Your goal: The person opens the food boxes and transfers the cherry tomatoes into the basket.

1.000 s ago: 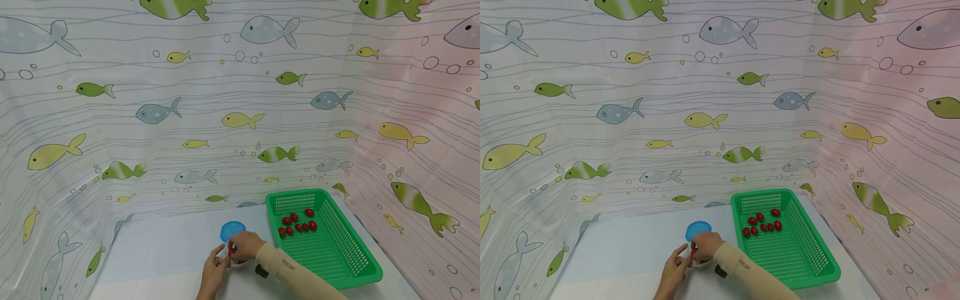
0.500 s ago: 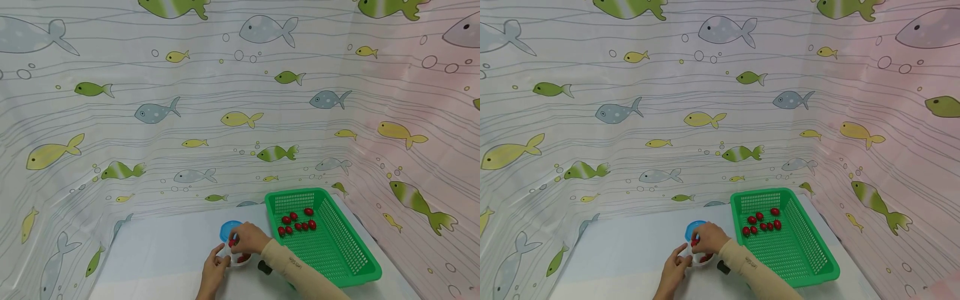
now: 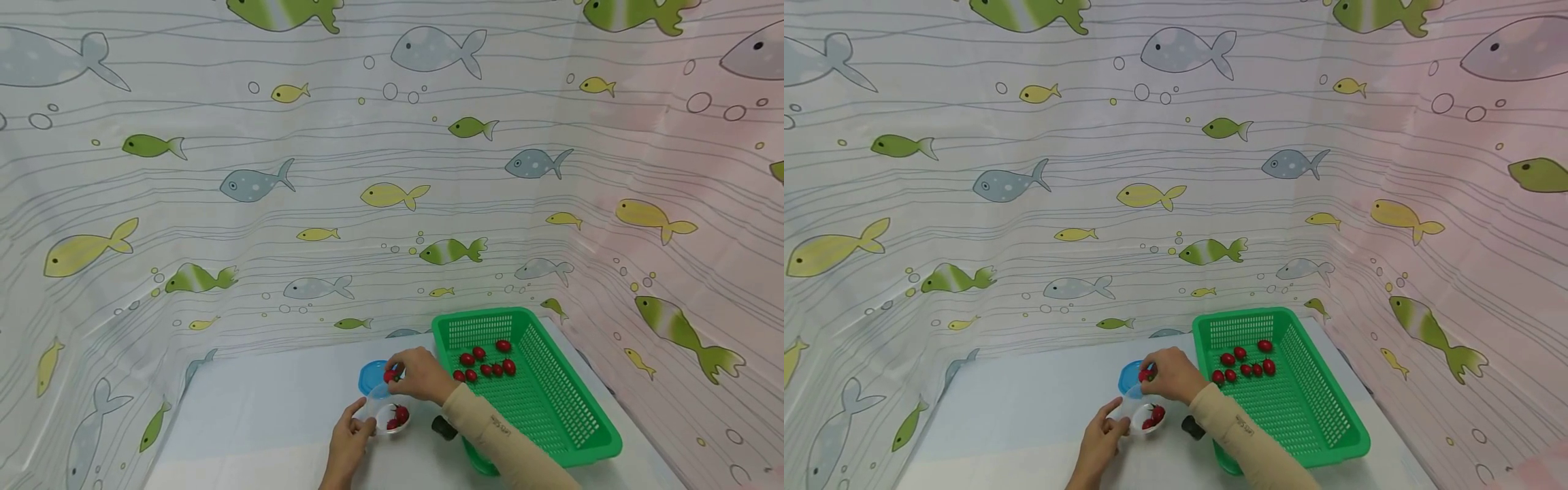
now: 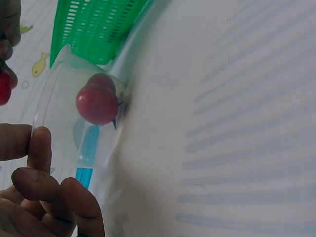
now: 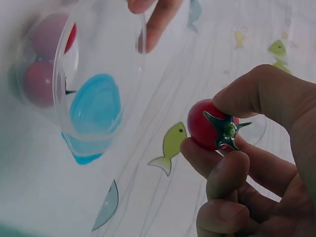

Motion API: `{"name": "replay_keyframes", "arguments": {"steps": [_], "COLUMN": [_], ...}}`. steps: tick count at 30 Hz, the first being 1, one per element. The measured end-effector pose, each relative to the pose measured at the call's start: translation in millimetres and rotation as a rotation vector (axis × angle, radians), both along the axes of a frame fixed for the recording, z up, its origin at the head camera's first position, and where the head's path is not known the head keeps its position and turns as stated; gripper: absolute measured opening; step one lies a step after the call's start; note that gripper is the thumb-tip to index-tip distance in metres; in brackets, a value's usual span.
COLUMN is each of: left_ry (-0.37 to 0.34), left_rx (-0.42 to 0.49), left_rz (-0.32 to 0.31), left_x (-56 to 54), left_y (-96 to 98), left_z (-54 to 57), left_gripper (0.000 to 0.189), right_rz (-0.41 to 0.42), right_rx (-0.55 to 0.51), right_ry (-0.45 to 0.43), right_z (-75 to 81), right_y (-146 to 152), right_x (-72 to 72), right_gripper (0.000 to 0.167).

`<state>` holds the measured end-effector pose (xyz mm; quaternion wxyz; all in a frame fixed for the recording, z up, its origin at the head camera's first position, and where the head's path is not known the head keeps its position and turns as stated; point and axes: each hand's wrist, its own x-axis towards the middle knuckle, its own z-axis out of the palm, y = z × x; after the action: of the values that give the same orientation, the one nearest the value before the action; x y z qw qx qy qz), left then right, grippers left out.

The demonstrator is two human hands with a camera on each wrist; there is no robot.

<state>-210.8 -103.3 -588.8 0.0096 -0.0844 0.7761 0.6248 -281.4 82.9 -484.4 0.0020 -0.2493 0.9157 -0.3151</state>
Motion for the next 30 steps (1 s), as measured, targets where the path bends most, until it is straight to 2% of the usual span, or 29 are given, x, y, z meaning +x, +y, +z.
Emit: {"name": "replay_keyframes", "arguments": {"steps": [7,15,19,30], "left_ry": [-0.015,-0.015,-0.014,-0.014], "left_rx": [-0.017,-0.021,-0.03,-0.049], "left_rz": [0.011,0.035,0.037,0.035], "left_x": [0.8,0.9,0.1,-0.4], "left_y": [2.2,4.4,5.1,5.3], "left_z": [0.6,1.6,1.3,2.1], "left_gripper": [0.057,0.055,0.055,0.055], "right_rz": [-0.04,-0.002,-0.013,-0.104], "right_rx": [-0.035,-0.119,-0.142,-0.166], "right_ry": [-0.013,0.02,0.028,0.044], "right_z": [3.4,12.5,15.1,17.6], "right_y": [16,39,53,85], "right_x": [-6.0,-8.6,-9.3,-13.9], "right_gripper": [0.027,0.021,0.021,0.026]}}
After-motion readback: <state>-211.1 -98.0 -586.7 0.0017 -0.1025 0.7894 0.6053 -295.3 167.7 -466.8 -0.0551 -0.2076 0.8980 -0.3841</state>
